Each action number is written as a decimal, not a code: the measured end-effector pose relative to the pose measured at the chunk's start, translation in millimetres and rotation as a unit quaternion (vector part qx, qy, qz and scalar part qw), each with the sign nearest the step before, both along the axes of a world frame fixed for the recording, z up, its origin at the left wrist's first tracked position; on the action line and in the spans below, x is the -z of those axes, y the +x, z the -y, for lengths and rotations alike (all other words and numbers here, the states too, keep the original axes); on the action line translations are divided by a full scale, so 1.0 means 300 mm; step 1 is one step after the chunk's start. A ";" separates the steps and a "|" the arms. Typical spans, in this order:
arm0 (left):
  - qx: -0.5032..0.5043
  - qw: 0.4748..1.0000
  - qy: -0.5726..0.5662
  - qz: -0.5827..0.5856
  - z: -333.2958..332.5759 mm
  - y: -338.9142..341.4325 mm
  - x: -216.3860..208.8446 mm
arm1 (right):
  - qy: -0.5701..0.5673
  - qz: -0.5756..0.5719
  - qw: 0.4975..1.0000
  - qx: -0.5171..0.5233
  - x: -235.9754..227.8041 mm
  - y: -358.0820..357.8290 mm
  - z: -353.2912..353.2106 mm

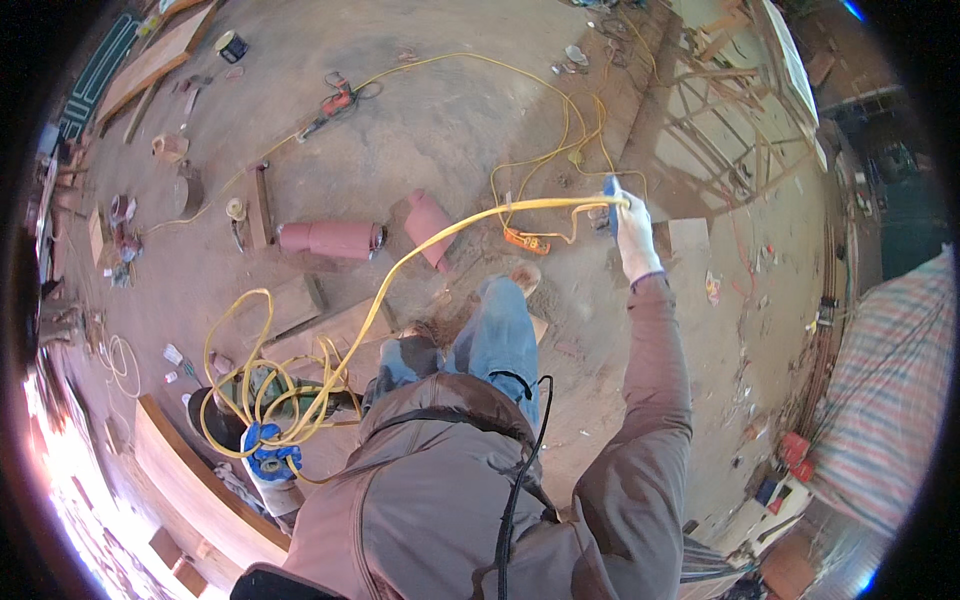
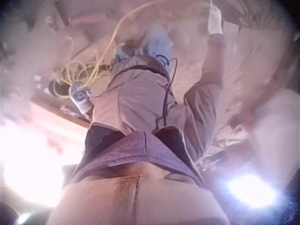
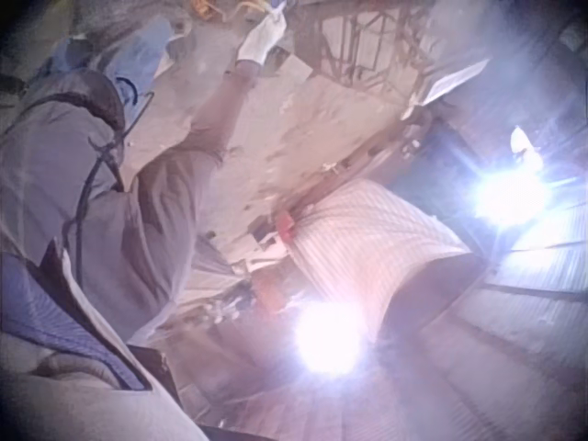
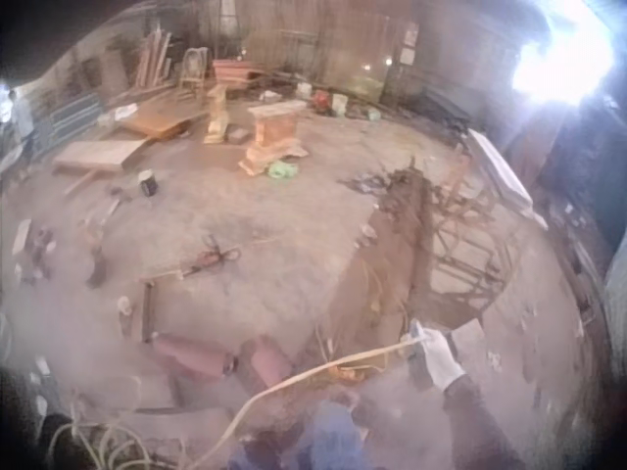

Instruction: The person prepares a handheld orbital sander by removing an old sanding pad, applying glue to a new pad, and attaching it to the sander. They then trim the excess sandpaper with scissors and organize the power cord.

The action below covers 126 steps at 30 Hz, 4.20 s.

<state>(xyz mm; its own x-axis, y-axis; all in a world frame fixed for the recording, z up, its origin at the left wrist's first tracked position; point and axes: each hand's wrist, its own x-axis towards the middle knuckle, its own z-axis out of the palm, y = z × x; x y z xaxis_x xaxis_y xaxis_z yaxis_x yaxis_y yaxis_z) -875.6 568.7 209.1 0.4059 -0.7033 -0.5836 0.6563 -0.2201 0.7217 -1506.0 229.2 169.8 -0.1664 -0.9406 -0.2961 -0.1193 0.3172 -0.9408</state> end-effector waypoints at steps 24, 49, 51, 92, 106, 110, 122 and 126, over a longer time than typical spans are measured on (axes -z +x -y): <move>-0.203 0.966 0.104 -0.122 0.187 -0.993 -0.065 | 0.045 -0.142 0.880 -0.451 -0.974 0.137 0.327; -0.598 0.657 -0.325 -0.324 -0.605 -0.570 0.014 | -0.297 -0.039 0.052 -0.953 -0.111 1.990 -0.913; -0.650 0.712 -0.199 -0.176 -0.636 -0.468 0.018 | -0.299 -0.097 0.110 -0.943 -0.048 2.205 -0.812; -0.578 0.792 0.115 -0.160 -1.126 4.076 -0.125 | -0.119 0.039 0.990 0.071 -0.259 5.463 0.981; -0.483 0.842 0.084 -0.224 -0.487 5.356 -0.174 | 0.075 0.058 0.826 -0.555 -0.225 8.090 0.715; -0.511 0.818 0.064 -0.257 -0.491 5.799 0.006 | 0.113 -0.039 0.794 -0.596 -0.098 8.606 0.597; -0.530 0.819 0.106 -0.191 -0.108 6.977 0.023 | -0.126 -0.327 0.657 -0.668 0.560 10.033 0.531; -0.577 0.773 0.001 -0.263 0.027 7.214 0.282 | 0.029 -0.324 0.649 -0.688 0.989 10.475 0.462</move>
<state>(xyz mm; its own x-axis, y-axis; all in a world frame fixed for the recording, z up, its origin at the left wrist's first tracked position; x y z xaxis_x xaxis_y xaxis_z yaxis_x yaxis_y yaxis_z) 1288.5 560.7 124.4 0.4690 -0.0487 -0.8819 0.6185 0.7309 0.2885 1636.6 90.7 -126.9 0.7124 -0.3205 -0.6243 -0.6908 -0.4770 -0.5433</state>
